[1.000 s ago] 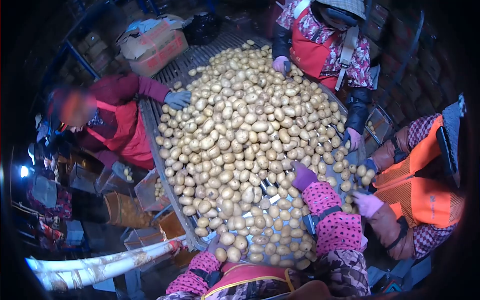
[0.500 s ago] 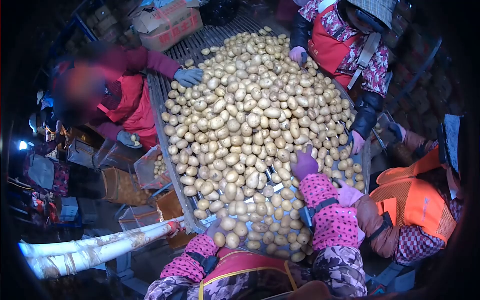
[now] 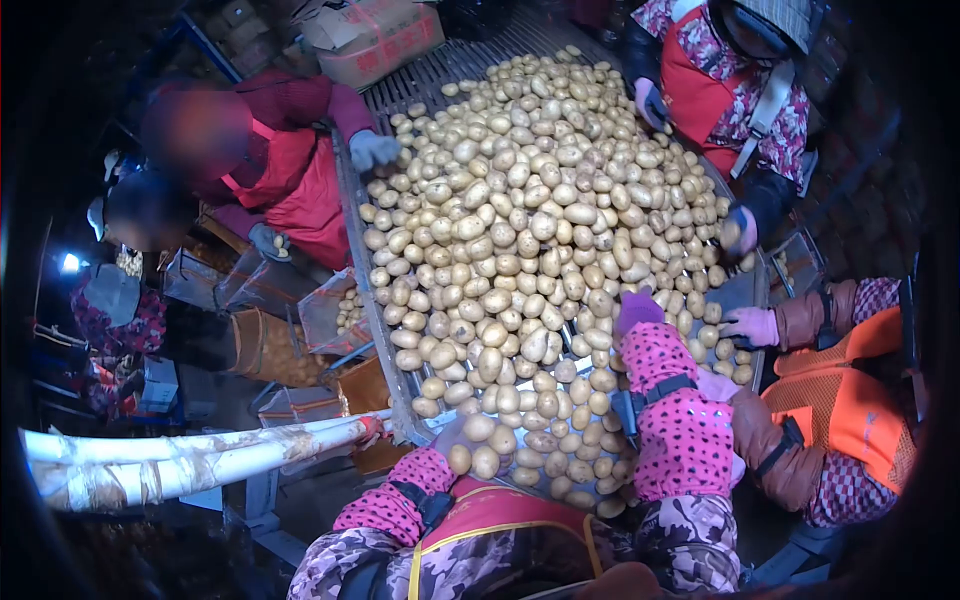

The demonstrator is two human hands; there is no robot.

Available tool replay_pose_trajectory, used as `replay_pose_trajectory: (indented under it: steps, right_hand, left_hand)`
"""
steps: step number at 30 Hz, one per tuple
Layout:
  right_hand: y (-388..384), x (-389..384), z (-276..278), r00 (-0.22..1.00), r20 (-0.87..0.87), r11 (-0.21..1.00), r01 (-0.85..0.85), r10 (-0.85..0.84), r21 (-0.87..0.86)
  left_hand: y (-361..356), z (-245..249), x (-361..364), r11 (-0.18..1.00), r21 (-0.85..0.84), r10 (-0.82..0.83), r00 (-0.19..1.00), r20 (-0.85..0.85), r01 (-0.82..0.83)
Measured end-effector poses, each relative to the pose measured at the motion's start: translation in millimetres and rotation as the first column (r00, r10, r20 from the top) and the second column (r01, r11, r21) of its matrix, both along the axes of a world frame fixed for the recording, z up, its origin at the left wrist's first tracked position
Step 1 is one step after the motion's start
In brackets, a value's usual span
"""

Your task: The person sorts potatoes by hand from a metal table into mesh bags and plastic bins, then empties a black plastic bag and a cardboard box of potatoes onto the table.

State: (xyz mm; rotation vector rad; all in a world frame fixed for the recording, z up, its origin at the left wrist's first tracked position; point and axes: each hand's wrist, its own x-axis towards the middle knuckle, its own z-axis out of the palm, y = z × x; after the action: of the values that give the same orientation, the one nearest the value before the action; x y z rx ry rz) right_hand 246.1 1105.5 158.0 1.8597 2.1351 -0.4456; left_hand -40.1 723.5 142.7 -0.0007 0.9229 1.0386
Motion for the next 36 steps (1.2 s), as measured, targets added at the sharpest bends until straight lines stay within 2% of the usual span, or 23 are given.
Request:
replay_pose_trajectory:
  steps: [1, 4, 5, 8, 12, 14, 16, 17, 18, 19, 20, 21, 23, 24, 26, 27, 28, 29, 32, 33, 36]
  right_hand:
    - [-9, -5, 34, 1.0, 0.019, 0.999, -0.005, 0.005, -0.051]
    - [0, -1, -8, 0.984, 0.147, 0.993, -0.088, 0.099, -0.084]
    - [5, -5, -24, 0.991, 0.128, 0.999, 0.037, -0.033, -0.021]
    - [9, -4, -31, 0.988, 0.141, 0.998, 0.062, -0.058, -0.019]
    - [-28, 32, -18, 0.977, -0.21, 0.962, 0.015, 0.044, 0.273]
    - [-47, 59, -3, 0.924, -0.357, 0.902, 0.034, 0.135, 0.43]
    - [-78, 56, 10, 0.735, -0.585, 0.755, 0.154, 0.344, 0.637]
    - [-106, 49, 27, 0.583, -0.806, 0.893, 0.303, 0.102, 0.332]
    - [-139, 39, 58, 0.397, -0.918, 0.906, 0.392, -0.013, 0.157]
    - [-166, 44, 57, 0.341, -0.932, 0.913, 0.406, -0.119, 0.032]
    - [-193, 48, 57, 0.286, -0.931, 0.903, 0.419, -0.227, -0.092]
    - [-222, 48, 58, 0.102, -0.931, 0.873, 0.394, -0.351, -0.286]
    - [-274, 44, 65, -0.264, -0.764, 0.742, 0.199, -0.589, -0.64]
    - [-294, 42, 64, -0.367, -0.645, 0.667, 0.083, -0.67, -0.74]
    - [-323, 24, 97, -0.365, -0.594, 0.629, 0.028, -0.717, -0.777]
    - [-333, 24, 81, -0.472, -0.355, 0.455, -0.112, -0.807, -0.884]
    - [-345, 26, 59, -0.528, -0.088, 0.268, -0.275, -0.844, -0.923]
    - [-352, 18, 54, -0.541, -0.003, 0.239, -0.367, -0.841, -0.899]
    - [-370, -8, 61, -0.482, 0.061, 0.274, -0.592, -0.874, -0.758]
    - [-375, -18, 64, -0.431, -0.001, 0.264, -0.55, -0.902, -0.792]
    - [-389, -46, 58, -0.352, 0.071, 0.175, -0.618, -0.933, -0.767]
  left_hand:
    - [0, 3, 1, 1.0, -0.007, 0.011, 1.0, 0.003, -0.011]
    - [4, 12, 3, 0.999, -0.019, 0.038, 0.999, 0.007, -0.038]
    - [5, 15, 4, 0.999, -0.022, 0.047, 0.999, 0.008, -0.047]
    - [10, 32, 7, 0.997, -0.036, 0.074, 0.997, 0.012, -0.073]
    - [13, 53, 9, 0.996, -0.019, 0.082, 0.996, 0.031, -0.082]
    - [9, 43, 7, 0.995, 0.054, 0.079, 0.981, 0.176, -0.09]
    - [10, 50, 12, 0.995, 0.03, 0.092, 0.995, 0.045, -0.093]
    - [9, 38, 5, 0.99, 0.124, 0.044, 0.988, 0.149, -0.063]
    - [4, 10, 0, 0.976, 0.212, -0.015, 0.967, 0.253, -0.041]
    - [4, -12, 3, 0.938, 0.345, -0.015, 0.987, 0.157, -0.041]
    - [12, -2, 8, 0.885, 0.463, 0.011, 0.998, 0.061, -0.038]
    - [9, 12, 6, 0.943, 0.332, 0.009, 1.0, 0.007, -0.01]
    - [11, 67, 11, 0.973, 0.228, 0.016, 0.984, -0.178, 0.025]
    - [11, 72, 14, 0.954, 0.3, 0.037, 0.989, -0.145, 0.008]
    - [4, 80, 17, 0.911, 0.41, 0.057, 0.997, -0.056, -0.029]
    - [2, 85, 19, 0.886, 0.46, 0.035, 0.998, 0.061, -0.059]
    - [-2, 89, 21, 0.862, 0.5, 0.01, 0.987, 0.16, -0.09]
    - [-8, 95, 20, 0.844, 0.524, -0.008, 0.974, 0.225, -0.114]
    - [-41, 115, 15, 0.89, 0.423, 0.036, 0.949, 0.312, -0.172]
    - [-53, 120, 12, 0.886, 0.416, 0.074, 0.946, 0.314, -0.208]
    - [-100, 116, 14, 0.716, 0.538, 0.189, 0.866, 0.463, -0.444]
